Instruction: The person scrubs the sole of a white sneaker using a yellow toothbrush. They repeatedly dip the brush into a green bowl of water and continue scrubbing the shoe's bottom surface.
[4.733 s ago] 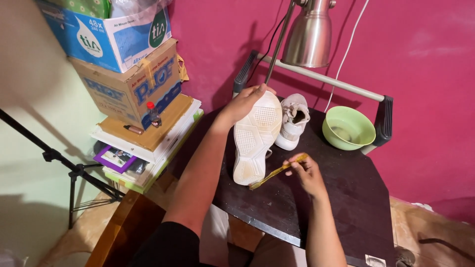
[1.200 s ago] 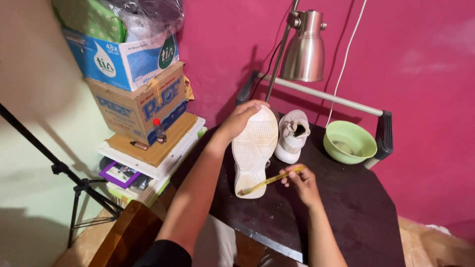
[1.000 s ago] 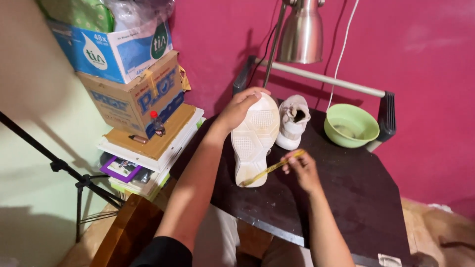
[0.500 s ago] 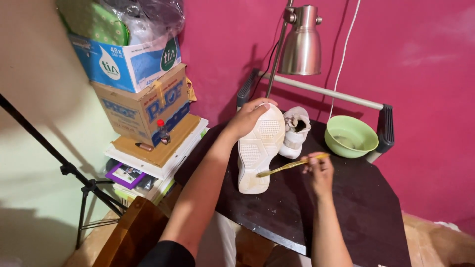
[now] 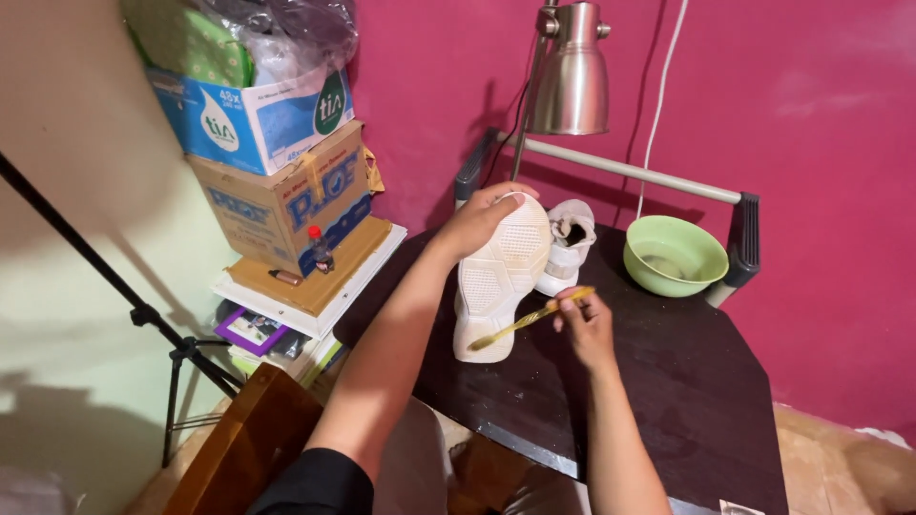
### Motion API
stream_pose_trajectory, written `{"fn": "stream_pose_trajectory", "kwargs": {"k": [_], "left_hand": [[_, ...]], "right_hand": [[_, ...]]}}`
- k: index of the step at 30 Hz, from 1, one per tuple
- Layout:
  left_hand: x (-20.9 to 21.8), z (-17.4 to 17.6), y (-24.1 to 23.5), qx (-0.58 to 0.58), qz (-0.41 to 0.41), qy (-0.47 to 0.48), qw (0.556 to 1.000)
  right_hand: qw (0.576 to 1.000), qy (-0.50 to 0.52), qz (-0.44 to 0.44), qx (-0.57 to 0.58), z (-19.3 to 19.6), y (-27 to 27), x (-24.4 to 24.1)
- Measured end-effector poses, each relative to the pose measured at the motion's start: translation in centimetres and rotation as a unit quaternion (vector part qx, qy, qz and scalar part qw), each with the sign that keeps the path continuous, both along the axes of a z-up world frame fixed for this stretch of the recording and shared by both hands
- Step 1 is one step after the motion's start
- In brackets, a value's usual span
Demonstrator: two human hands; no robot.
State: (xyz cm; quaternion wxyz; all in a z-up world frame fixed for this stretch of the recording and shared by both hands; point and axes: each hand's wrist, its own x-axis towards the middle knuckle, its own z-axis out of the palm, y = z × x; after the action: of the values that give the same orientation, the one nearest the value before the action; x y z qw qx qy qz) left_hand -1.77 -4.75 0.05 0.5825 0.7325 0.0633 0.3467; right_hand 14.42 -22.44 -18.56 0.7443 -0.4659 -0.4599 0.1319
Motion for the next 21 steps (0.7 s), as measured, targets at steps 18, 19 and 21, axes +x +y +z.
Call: {"fn": "stream_pose_trajectory", "kwargs": {"k": [18, 19, 21], "left_hand": [[-0.3, -1.1, 2.2, 0.000, 0.041, -0.013, 0.999], [-0.5, -1.0, 1.7, 0.000, 0.043, -0.010, 0.999], [-0.8, -0.5, 0.7, 0.025, 0.061, -0.009, 0.998]], "right_hand": [[0.998, 0.033, 0.034, -0.037, -0.2, 0.8, -1.4], [0.998, 0.036, 0.037, -0.038, -0.4, 0.7, -0.8], [0.995, 0.098, 0.028, 0.012, -0.4, 0.8, 0.7]]}}
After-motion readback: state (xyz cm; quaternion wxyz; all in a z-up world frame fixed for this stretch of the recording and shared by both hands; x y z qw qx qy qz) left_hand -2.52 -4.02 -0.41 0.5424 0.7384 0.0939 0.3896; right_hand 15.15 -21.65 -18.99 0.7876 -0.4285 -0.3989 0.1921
